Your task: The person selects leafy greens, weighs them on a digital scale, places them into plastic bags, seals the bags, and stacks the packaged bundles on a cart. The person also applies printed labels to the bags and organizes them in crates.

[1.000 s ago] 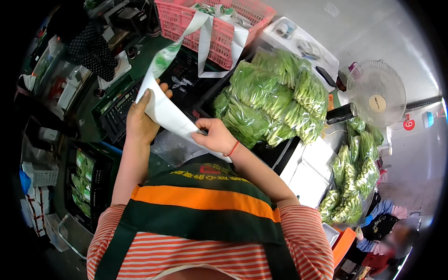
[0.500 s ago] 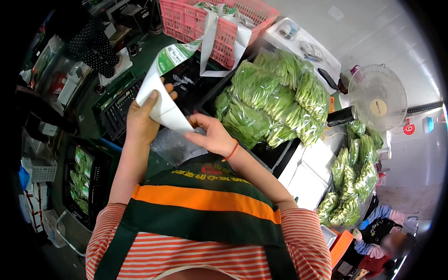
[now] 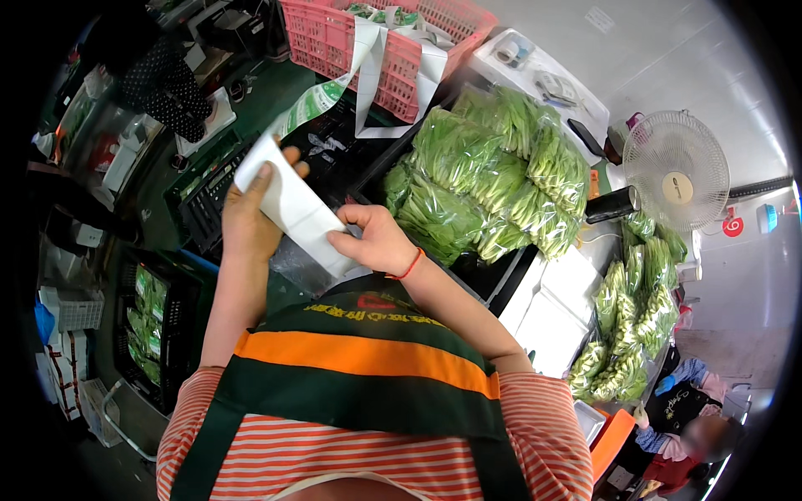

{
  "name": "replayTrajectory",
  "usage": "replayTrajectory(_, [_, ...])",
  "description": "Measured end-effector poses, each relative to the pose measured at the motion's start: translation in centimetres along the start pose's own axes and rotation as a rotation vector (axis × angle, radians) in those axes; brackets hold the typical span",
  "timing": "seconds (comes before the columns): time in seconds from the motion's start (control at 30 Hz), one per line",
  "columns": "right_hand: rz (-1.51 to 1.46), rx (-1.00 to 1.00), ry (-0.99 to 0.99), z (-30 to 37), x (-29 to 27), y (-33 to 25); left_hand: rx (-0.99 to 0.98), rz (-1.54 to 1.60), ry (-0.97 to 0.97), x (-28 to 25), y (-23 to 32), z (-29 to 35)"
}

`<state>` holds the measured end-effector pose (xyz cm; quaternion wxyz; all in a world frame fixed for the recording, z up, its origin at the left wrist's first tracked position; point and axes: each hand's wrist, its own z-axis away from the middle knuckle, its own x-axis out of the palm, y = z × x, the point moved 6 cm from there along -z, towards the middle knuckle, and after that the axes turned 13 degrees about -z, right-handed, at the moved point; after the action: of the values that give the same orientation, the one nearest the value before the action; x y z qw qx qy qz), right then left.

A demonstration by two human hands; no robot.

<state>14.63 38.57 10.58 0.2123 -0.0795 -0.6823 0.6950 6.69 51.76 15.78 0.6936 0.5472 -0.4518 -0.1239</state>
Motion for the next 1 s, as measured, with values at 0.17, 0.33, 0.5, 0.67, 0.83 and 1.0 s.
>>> replayTrajectory(0.17, [0.047, -0.055, -0.070, 0.8, 0.0, 0.7, 0.004, -0.042, 0.029, -0.9, 0.9, -0.7])
replayTrajectory(0.33, [-0.032, -0.015, 0.001, -0.2, 0.4, 0.2, -0.068, -0.046, 0.008, -0.1, -1.1, 0.2])
replayTrajectory(0.5, [0.032, -0.017, -0.053, 0.7, -0.1, 1.1, -0.048, -0.064, 0.055, -1.0, 0.2, -0.4])
replayTrajectory(0.67, [0.091, -0.037, 0.028, -0.1, 0.8, -1.3, -0.107, -0.072, 0.028, -0.3, -1.1, 0.4])
replayTrajectory(0.83, [0.138, 0.092, -0.047, 0.4, -0.4, 1.7, -0.059, -0.044, 0.066, -1.3, -0.3, -0.7])
replayTrajectory(1.0, [-0.020, -0.086, 0.046, -0.7, 1.0, -1.4, -0.138, -0.076, 0.050, -0.4, -2.0, 0.2])
